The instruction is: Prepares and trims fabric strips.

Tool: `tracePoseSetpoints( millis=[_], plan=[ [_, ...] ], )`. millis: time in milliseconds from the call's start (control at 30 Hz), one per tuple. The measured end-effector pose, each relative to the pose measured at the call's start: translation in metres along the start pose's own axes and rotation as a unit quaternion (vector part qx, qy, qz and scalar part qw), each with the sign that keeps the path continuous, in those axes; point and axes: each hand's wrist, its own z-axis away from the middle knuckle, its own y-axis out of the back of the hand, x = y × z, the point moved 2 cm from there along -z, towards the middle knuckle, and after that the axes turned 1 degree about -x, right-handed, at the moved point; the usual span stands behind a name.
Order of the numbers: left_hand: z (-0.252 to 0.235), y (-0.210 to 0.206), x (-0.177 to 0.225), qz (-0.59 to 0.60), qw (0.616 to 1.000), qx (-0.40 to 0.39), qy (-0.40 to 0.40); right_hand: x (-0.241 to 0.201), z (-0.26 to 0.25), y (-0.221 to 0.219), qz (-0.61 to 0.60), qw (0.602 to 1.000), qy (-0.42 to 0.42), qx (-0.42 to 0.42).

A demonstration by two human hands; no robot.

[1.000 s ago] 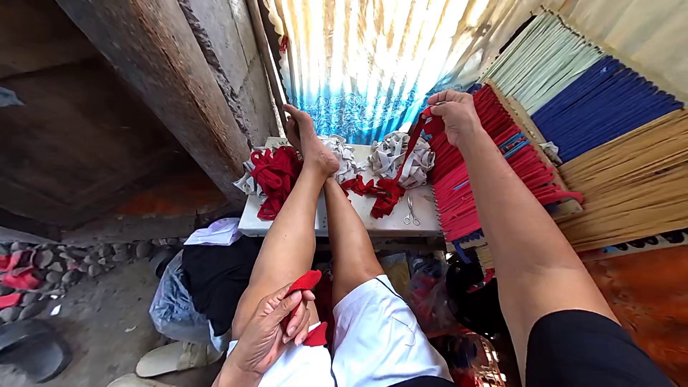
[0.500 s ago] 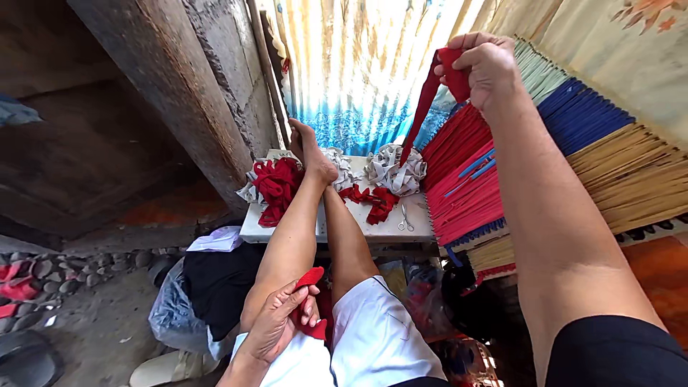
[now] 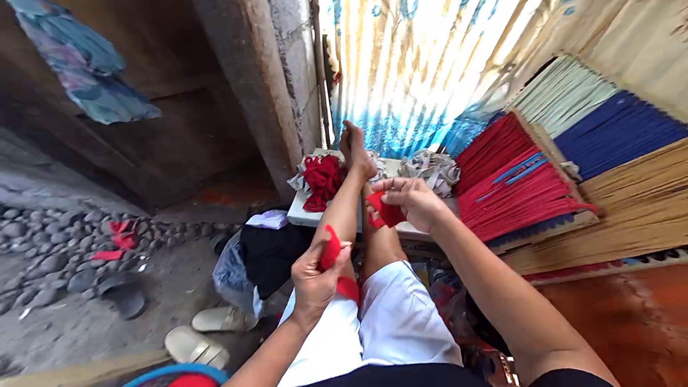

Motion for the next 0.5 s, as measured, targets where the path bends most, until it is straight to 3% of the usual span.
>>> tracePoseSetpoints(
  millis=[67, 167, 367, 500],
  plan=[
    [0.003, 0.002, -0.002, -0.051, 0.998, -0.005, -0.041, 0.04, 0.014, -0.028, -0.033, 0.999, -0.024, -0.001],
    [0.014, 0.008, -0.011, -0.076, 0.997, -0.02, -0.016, 0.08, 0.025, -0.053, -0.047, 0.997, -0.056, -0.007],
    [0.032, 0.013, -0.016, -0.152, 0.984, -0.086, 0.033, 0.095, 0.044, -0.07, -0.151, 0.982, -0.117, 0.003],
    [0.039, 0.015, -0.024, -0.178, 0.966, -0.174, -0.066, 0.094, 0.054, -0.067, -0.193, 0.972, -0.13, 0.031]
  ],
)
